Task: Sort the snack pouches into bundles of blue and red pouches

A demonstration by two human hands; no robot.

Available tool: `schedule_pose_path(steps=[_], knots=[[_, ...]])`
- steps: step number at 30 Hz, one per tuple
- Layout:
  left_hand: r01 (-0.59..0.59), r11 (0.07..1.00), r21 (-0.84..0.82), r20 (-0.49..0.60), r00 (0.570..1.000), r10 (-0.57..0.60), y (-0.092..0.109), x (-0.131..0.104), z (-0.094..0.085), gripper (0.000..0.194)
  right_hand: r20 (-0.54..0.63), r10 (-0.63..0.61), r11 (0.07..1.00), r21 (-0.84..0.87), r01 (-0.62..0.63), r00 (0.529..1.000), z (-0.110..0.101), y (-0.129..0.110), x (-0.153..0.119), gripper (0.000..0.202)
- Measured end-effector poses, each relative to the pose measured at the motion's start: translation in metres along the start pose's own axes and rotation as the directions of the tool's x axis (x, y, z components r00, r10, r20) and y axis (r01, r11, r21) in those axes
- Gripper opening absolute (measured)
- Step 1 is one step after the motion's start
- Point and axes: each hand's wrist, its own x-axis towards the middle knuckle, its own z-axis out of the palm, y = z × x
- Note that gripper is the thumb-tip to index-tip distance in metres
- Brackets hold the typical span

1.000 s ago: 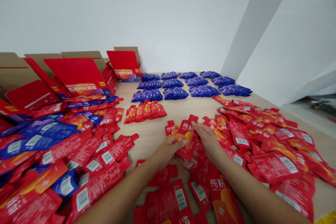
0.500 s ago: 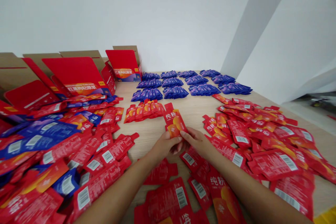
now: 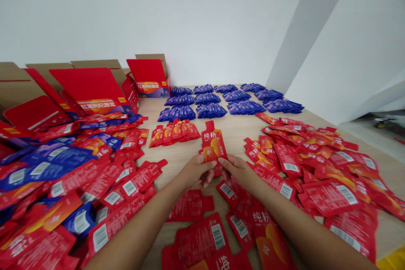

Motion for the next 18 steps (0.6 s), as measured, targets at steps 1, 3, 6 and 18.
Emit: schedule_pose_path(steps=[1,3,6,18], knots=[[0.008,0.999,-0.034,0.042,0.999,-0.006,0.0010,-0.0005,-0.0012,0.033,0.017,0.003,1.000,0.028,-0.004,1.000,-0.0009,-0.0003,0.0014,0.042],[0.042,0.997,-0.072,0.135,0.990,-0.032,0.0021,-0.0013,-0.0033,0.031,0.039,-0.002,0.999,0.042,0.001,0.999,-0.0032,-0.0012,0.0033,0.040],[0.079,0.994,-0.075,0.216,0.974,-0.061,0.0009,-0.0009,-0.0044,0.029,0.063,-0.020,1.000,0.002,0.020,0.998,-0.0068,-0.0024,0.0034,0.039],[0.076,0.997,0.034,0.012,0.997,-0.077,0.0041,-0.0005,-0.0110,0.032,0.102,0.049,0.999,0.003,-0.050,0.994,-0.0097,0.0021,0.0057,0.037]])
